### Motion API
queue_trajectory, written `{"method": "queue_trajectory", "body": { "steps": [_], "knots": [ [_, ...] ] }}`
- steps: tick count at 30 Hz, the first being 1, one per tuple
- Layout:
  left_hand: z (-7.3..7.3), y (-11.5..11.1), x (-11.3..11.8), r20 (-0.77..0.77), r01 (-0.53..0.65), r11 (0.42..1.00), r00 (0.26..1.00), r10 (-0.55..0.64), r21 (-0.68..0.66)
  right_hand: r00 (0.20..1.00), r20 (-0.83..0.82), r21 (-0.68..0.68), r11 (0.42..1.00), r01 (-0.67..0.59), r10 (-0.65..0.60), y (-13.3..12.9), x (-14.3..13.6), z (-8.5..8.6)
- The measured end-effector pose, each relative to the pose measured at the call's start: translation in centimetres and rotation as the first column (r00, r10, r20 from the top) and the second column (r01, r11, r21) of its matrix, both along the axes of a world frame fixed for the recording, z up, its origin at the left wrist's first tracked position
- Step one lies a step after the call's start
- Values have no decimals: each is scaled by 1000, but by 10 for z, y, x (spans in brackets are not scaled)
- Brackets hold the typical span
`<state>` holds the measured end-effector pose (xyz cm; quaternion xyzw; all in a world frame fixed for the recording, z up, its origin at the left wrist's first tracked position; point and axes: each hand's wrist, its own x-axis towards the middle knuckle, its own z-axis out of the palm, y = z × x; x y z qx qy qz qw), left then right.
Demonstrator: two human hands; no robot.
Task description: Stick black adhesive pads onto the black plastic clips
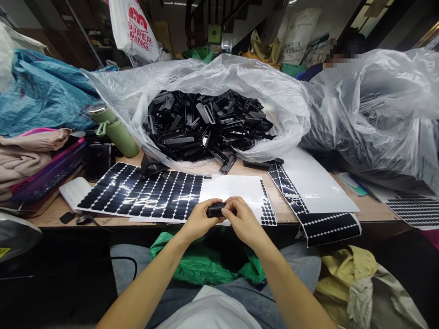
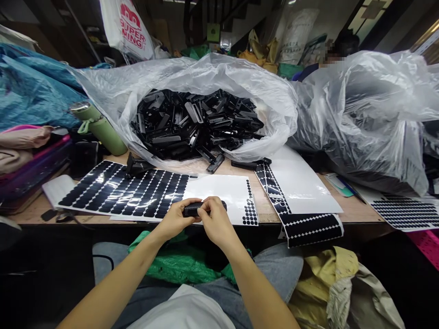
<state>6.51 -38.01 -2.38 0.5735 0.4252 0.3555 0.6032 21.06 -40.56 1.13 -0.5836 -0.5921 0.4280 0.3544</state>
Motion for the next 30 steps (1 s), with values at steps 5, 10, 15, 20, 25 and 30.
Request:
{"method": "queue_trajectory", "body": {
  "steps": [5, 10, 15, 20, 25, 30],
  "knots": [
    [1, -1, 2, -21, -2, 1000, 1000, 2, -2, 1000, -1, 4, 1000, 4, -4, -1, 2, 0],
    [4, -2, 4, -34, 7, 1000, 999, -7, 17, 1000, 17, 37, 999, 25, -26, -3, 2, -1],
    [6, -2, 4, -105, 0, 999, 994, 5, 50, 998, 47, 81, 996, 49, -53, -4, 0, -5],
    [7, -2, 6, -127, -4, 999, 992, 10, 45, 995, 68, 123, 991, 61, -70, -5, -1, -8],
    [4, -2, 7, -135, -8, 999, 991, 13, 44, 992, 105, 116, 991, 63, -75, -5, 0, -9],
    [2, -3, 9, -97, -16, 1000, 995, 17, 18, 985, 139, 181, 980, 79, -105, -8, -7, -15]
  ]
}}
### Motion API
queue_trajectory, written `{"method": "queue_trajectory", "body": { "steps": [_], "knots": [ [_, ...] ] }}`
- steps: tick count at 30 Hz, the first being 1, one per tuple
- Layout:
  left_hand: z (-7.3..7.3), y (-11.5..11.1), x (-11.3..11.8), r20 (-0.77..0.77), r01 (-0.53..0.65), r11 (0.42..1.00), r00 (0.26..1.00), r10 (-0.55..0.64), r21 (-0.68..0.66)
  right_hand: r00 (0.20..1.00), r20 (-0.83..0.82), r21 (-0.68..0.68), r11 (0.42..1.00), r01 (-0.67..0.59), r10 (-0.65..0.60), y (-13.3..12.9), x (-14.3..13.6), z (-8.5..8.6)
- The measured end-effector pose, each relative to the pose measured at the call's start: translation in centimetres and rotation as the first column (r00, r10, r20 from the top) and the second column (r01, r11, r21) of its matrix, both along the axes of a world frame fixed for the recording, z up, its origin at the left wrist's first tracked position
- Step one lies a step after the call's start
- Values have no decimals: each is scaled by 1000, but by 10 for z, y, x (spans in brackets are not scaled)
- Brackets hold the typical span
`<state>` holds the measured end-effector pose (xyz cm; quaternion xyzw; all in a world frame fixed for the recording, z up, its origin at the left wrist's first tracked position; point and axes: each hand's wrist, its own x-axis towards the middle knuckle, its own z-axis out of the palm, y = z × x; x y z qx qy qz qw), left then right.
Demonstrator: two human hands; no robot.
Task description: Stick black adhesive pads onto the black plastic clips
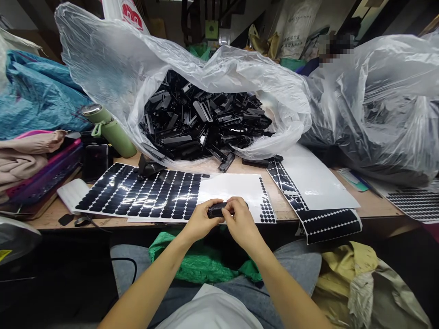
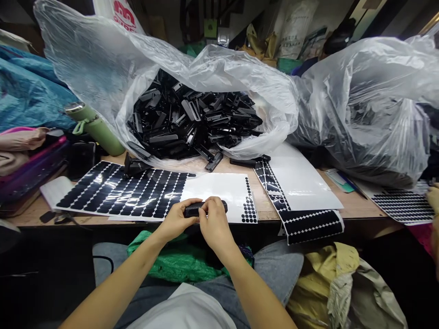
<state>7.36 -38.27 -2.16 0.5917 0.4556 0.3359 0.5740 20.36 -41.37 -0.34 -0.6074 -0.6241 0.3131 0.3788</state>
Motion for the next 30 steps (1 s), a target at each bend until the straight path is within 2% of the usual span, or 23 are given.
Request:
{"method": "queue_trajectory", "body": {
  "steps": [3, 5, 7, 9, 11, 13, 15, 17, 20, 23, 26, 30],
  "knots": [
    [-1, 1, 1, 64, -15, 996, 998, 21, -93, 990, 52, 73, 989, 128, -132, 4, 11, -11],
    [-3, 2, 1, 77, -17, 990, 997, 28, -139, 962, 122, 63, 969, 238, -244, 11, 33, -23],
    [-6, 5, 0, 49, -22, 990, 998, 30, -143, 919, 254, 0, 950, 313, -302, 21, 65, -37],
    [-8, 8, -1, 24, -32, 989, 999, 36, -142, 872, 398, -88, 934, 345, -285, 29, 96, -50],
    [-9, 10, 0, 32, -33, 987, 999, 38, -160, 860, 439, -131, 929, 346, -259, 34, 119, -60],
    [-9, 11, 2, 57, -25, 982, 998, 37, -188, 868, 432, -142, 933, 332, -243, 35, 129, -63],
    [-9, 11, 4, 72, -20, 978, 997, 36, -209, 874, 427, -144, 936, 321, -234, 33, 128, -59],
    [-10, 11, 6, 72, -20, 976, 997, 36, -217, 892, 386, -147, 939, 311, -236, 28, 117, -48],
    [-12, 11, 9, 46, -26, 984, 998, 34, -177, 964, 165, -145, 962, 232, -208, 18, 89, -26],
    [-11, 10, 11, 62, -28, 988, 997, 38, -152, 995, -12, -98, 990, 102, -103, 11, 58, -11],
    [-8, 9, 12, 85, -33, 986, 995, 48, -162, 994, -50, -90, 991, 95, -100, 11, 38, -10],
    [-5, 7, 12, 90, -33, 987, 995, 48, -159, 988, -66, -87, 987, 133, -139, 13, 32, -17]
  ]
}}
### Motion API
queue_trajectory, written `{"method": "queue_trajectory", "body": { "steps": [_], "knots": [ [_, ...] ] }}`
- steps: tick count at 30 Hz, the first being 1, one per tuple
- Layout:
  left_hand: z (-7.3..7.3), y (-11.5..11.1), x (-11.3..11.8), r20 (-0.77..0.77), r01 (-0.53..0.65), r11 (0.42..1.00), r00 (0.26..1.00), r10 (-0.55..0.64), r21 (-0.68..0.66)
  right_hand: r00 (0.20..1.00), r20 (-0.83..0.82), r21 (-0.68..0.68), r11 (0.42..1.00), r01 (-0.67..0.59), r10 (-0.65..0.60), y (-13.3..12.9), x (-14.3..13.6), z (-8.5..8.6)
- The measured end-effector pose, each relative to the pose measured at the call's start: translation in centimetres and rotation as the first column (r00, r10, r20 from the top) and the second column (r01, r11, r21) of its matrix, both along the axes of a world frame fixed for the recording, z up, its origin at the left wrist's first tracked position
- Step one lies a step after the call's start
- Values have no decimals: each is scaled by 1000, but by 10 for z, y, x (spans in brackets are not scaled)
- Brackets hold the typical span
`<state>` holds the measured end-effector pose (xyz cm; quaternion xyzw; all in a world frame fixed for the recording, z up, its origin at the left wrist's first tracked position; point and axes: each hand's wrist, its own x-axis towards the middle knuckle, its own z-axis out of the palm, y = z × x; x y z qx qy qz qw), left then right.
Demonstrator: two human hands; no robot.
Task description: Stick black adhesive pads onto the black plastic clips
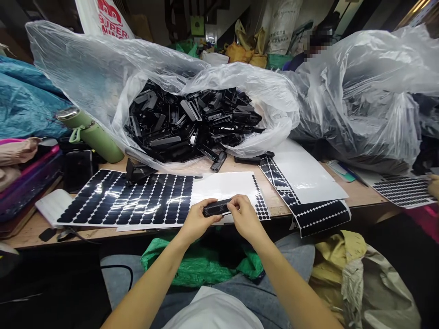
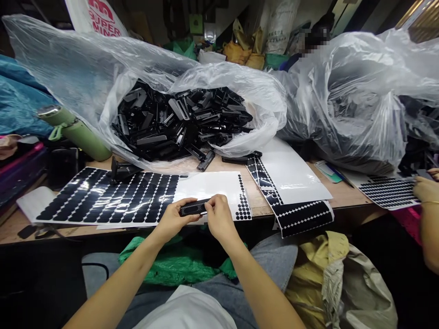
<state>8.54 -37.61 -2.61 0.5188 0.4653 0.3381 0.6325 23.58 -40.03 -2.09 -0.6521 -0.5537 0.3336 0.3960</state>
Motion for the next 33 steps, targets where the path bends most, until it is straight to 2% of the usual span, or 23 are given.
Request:
{"method": "queue_trajectory", "body": {
  "steps": [6, 14, 16, 18, 21, 23, 25, 26, 28, 29, 31, 32, 33],
  "knots": [
    [-2, -1, -2, 27, -9, 1000, 1000, 9, -10, 1000, 9, -10, 1000, 1, -1, -1, -3, 2],
    [-7, -2, -6, -40, 13, 999, 999, -11, 36, 999, 46, -9, 1000, -12, 12, -7, -10, -1],
    [-6, -5, -9, -61, 44, 999, 997, -42, 30, 997, 74, 2, 1000, -5, 4, -10, -9, -3],
    [-2, -11, -16, -135, 137, 989, 982, -129, 50, 993, 107, 15, 999, 50, -51, -13, -4, -5],
    [8, -29, -32, -328, 393, 917, 877, -351, 68, 983, 114, -21, 989, 144, -140, -16, 7, -10],
    [15, -41, -43, -461, 558, 829, 746, -481, 38, 985, 93, -75, 985, 155, -148, -18, 14, -13],
    [21, -43, -47, -569, 659, 752, 623, -537, 12, 988, 67, -101, 984, 148, -142, -19, 18, -17],
    [24, -39, -45, -612, 670, 742, 596, -520, 22, 989, 54, -98, 985, 145, -140, -19, 18, -19],
    [26, -16, -32, -674, 604, 788, 631, -384, 117, 991, 28, -84, 987, 136, -134, -19, 15, -21],
    [26, 2, -21, -703, 525, 828, 665, -253, 199, 991, 17, -80, 988, 130, -129, -18, 12, -22],
    [22, 46, 7, -728, 381, 839, 685, 26, 388, 993, -1, -76, 990, 115, -115, -17, 4, -21],
    [20, 70, 21, -751, 328, 836, 645, 142, 440, 994, -7, -74, 992, 107, -107, -17, 1, -21],
    [17, 93, 34, -792, 267, 847, 554, 257, 461, 995, -13, -69, 993, 99, -100, -17, -3, -20]
  ]
}}
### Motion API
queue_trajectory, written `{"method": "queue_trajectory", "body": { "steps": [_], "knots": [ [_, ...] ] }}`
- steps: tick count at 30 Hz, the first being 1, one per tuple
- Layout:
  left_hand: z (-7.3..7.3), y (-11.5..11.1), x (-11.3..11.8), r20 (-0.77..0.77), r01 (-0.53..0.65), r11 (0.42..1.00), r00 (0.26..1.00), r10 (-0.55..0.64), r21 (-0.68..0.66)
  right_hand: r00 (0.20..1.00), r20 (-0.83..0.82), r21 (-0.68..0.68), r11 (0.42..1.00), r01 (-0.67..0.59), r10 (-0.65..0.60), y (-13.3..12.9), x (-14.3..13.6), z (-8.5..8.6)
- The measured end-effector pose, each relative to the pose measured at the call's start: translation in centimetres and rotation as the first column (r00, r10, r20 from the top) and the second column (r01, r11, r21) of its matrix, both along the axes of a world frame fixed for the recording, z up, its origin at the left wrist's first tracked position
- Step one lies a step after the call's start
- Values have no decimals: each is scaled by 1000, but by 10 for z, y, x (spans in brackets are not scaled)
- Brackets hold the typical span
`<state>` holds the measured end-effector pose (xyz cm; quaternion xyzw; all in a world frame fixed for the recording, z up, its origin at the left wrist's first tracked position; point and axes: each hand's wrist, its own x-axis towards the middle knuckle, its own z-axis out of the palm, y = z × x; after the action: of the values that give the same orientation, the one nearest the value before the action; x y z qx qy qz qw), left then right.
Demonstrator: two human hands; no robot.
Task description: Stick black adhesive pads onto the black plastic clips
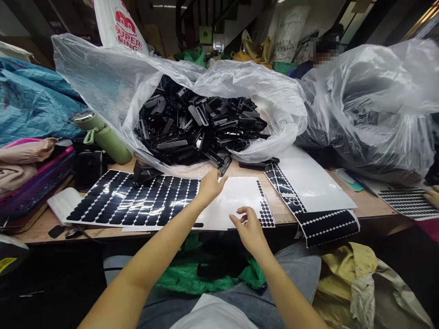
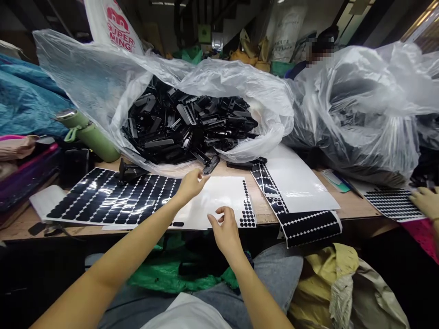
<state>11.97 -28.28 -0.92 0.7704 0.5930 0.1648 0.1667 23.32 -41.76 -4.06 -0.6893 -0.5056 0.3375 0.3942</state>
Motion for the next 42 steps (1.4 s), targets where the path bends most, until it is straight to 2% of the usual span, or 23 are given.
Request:
{"method": "queue_trajectory", "body": {
  "steps": [1, 3, 4, 6, 9, 13, 15, 17, 19, 24, 27, 30, 32, 33, 35, 36, 37, 39, 42],
  "knots": [
    [-2, 21, 12, -102, -136, 990, 985, 140, 43, 1000, -4, 6, 1000, -6, 6, -1, -2, 1],
    [-7, 55, 28, -134, -213, 973, 965, 224, 93, 1000, -5, 19, 1000, -10, 10, -4, -3, 2],
    [-9, 67, 32, -143, -211, 971, 964, 226, 113, 1000, -2, 22, 1000, -8, 8, -6, -1, 2],
    [-14, 84, 33, -156, -134, 981, 975, 156, 140, 1000, 18, 23, 1000, 7, -8, -9, 3, 1],
    [-24, 98, 23, -207, -8, 990, 978, 38, 141, 998, 63, 22, 1000, -6, 5, -7, 2, 0],
    [-36, 107, 1, -259, 24, 994, 966, 6, 111, 961, 163, 31, 972, -233, 225, 6, -36, 1],
    [-40, 105, -11, -264, 17, 994, 964, 12, 109, 903, 292, -44, 947, -318, 316, 12, -63, 1],
    [-43, 102, -20, -252, 1, 993, 967, 29, 115, 835, 419, -152, 934, -322, 356, 14, -85, 0],
    [-46, 98, -27, -223, -38, 991, 973, 65, 127, 800, 471, -218, 928, -302, 371, 13, -97, -4],
    [-42, 93, -33, -82, -167, 975, 980, 180, 149, 836, 420, -173, 935, -309, 354, 6, -95, -11],
    [-31, 84, -35, 48, -201, 966, 979, 196, 160, 876, 352, -112, 944, -311, 330, 5, -92, -12],
    [-18, 60, -43, 169, -185, 971, 973, 159, 151, 909, 278, -73, 950, -303, 311, 5, -92, -13],
    [-12, 34, -54, 326, -144, 990, 936, 134, 7, 928, 219, -46, 953, -298, 301, 6, -90, -14],
    [-10, 19, -60, 486, -95, 982, 859, 163, -162, 938, 178, -26, 955, -297, 297, 6, -88, -14],
    [-7, -10, -75, 702, 75, 885, 641, 310, -460, 952, 78, 29, 954, -298, 295, 7, -78, -10],
    [-5, -22, -82, 741, 156, 826, 552, 382, -542, 954, 30, 62, 952, -301, 300, 8, -71, -5],
    [-3, -33, -88, 752, 218, 777, 498, 432, -591, 952, -14, 94, 948, -304, 307, 9, -63, 1],
    [0, -49, -98, 740, 299, 699, 461, 490, -649, 941, -80, 136, 939, -316, 329, 11, -44, 18],
    [6, -61, -99, 697, 353, 611, 485, 528, -709, 915, -155, 129, 926, -356, 373, 15, -20, 45]
  ]
}}
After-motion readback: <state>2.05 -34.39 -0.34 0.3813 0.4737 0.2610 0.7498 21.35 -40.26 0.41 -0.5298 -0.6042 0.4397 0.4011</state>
